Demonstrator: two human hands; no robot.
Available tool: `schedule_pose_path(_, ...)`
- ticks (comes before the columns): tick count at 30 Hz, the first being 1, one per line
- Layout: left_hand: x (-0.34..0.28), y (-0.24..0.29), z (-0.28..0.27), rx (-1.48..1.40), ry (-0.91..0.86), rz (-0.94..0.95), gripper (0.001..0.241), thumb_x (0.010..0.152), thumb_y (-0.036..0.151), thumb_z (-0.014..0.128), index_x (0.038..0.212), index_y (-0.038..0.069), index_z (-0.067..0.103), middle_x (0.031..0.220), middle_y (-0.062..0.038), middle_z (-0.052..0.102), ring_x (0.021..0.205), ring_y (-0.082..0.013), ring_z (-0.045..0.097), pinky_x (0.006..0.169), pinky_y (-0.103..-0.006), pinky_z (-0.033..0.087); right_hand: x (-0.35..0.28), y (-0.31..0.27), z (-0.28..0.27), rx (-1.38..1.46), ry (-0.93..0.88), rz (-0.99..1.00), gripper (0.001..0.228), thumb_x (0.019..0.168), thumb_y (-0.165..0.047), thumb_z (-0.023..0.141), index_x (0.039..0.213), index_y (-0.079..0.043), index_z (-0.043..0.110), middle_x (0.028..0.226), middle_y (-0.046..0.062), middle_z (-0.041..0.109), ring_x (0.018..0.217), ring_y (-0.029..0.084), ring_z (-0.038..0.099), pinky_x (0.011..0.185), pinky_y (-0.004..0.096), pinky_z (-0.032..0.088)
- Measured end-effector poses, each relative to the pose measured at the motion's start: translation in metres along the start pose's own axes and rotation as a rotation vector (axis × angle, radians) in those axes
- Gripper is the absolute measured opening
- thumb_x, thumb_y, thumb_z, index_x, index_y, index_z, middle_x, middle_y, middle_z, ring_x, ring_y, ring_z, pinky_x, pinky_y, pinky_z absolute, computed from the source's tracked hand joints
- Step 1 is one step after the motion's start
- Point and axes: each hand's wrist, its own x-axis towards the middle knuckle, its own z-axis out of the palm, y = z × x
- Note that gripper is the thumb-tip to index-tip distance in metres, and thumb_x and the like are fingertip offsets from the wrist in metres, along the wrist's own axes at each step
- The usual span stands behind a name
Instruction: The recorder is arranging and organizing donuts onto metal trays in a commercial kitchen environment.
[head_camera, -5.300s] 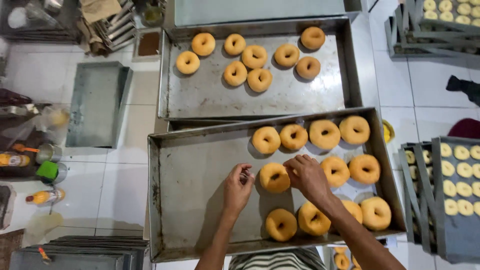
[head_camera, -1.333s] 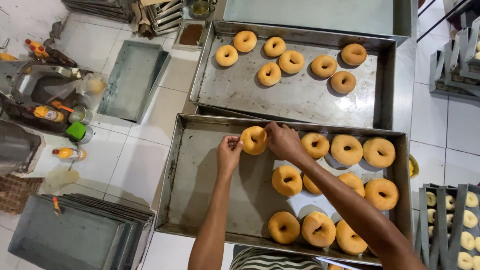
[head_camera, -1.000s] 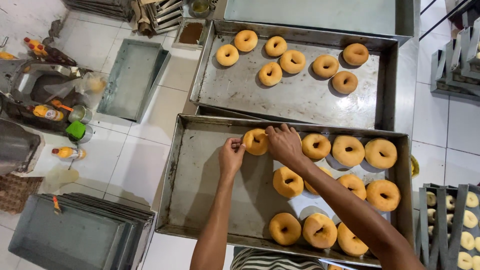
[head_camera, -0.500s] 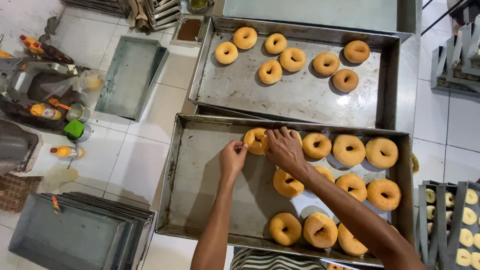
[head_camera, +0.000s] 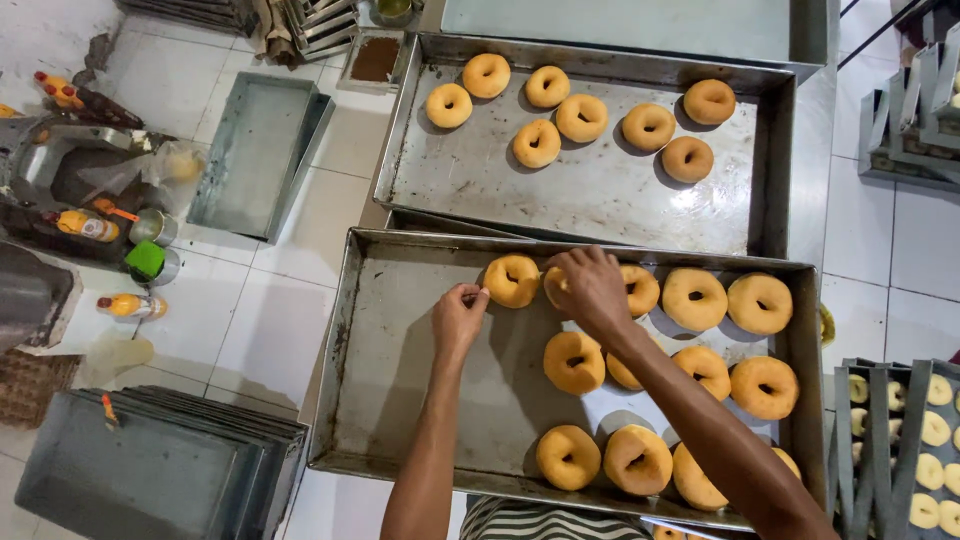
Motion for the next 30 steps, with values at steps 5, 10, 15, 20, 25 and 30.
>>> schedule_pose_path(5, 0.000, 0.003, 0.002, -0.008, 0.016, 0.033, 0.037, 0.091, 0.037, 0.072, 0.104, 0.003, 0.078, 0.094, -0.012, 0.080, 0.086, -0.0244, 0.076, 0.078, -0.0382, 0.058, -0.002, 0.018, -0.022, 0.051, 0.050, 0.044, 0.024, 0.084, -0.024, 0.074, 0.105, -0.013, 0.073, 0.102, 0.004, 0.072, 0.102, 0.030, 0.059, 0.089, 0.045, 0.046)
schedule_pose_path(10, 0.000, 0.005, 0.001, 0.032, -0.028, -0.034, 0.035, 0.092, 0.037, 0.071, 0.107, 0.006, 0.075, 0.096, -0.009, 0.079, 0.086, -0.0230, 0.077, 0.076, -0.0375, 0.059, -0.010, 0.036, -0.038, 0.067, 0.050, 0.100, 0.022, 0.086, -0.023, 0.074, 0.105, -0.011, 0.073, 0.097, 0.003, 0.074, 0.099, 0.030, 0.060, 0.088, 0.044, 0.046)
schedule_pose_path(15, -0.006, 0.015, -0.007, 0.032, 0.066, 0.056, 0.032, 0.092, 0.036, 0.073, 0.102, 0.006, 0.077, 0.092, -0.008, 0.080, 0.084, -0.0229, 0.076, 0.078, -0.0371, 0.058, -0.013, 0.058, -0.062, 0.027, 0.133, 0.174, 0.014, 0.089, -0.022, 0.075, 0.098, -0.012, 0.076, 0.092, 0.003, 0.075, 0.091, 0.030, 0.062, 0.082, 0.044, 0.049)
schedule_pose_path(20, -0.011, 0.045, -0.014, 0.129, 0.096, 0.049, 0.030, 0.092, 0.036, 0.072, 0.102, 0.008, 0.074, 0.087, -0.005, 0.078, 0.080, -0.0232, 0.074, 0.072, -0.0396, 0.056, -0.009, 0.129, -0.065, -0.054, 0.143, 0.235, 0.017, 0.090, -0.023, 0.076, 0.103, -0.013, 0.079, 0.097, 0.005, 0.076, 0.094, 0.031, 0.064, 0.083, 0.044, 0.051)
schedule_pose_path(25, -0.014, 0.081, -0.011, 0.202, 0.120, 0.129, 0.028, 0.093, 0.037, 0.071, 0.103, 0.011, 0.074, 0.084, -0.005, 0.075, 0.074, -0.0240, 0.073, 0.067, -0.0402, 0.055, 0.010, 0.188, -0.076, -0.108, 0.151, 0.293, 0.019, 0.092, -0.025, 0.076, 0.106, -0.014, 0.080, 0.098, 0.005, 0.078, 0.096, 0.031, 0.065, 0.084, 0.045, 0.052)
schedule_pose_path(30, -0.010, 0.123, 0.003, 0.112, 0.147, 0.331, 0.026, 0.090, 0.033, 0.073, 0.100, 0.010, 0.074, 0.077, -0.010, 0.074, 0.071, -0.0278, 0.071, 0.065, -0.0415, 0.054, 0.029, 0.251, -0.070, -0.203, 0.090, 0.326, 0.021, 0.093, -0.028, 0.075, 0.108, -0.015, 0.080, 0.097, 0.005, 0.078, 0.096, 0.030, 0.065, 0.081, 0.046, 0.052)
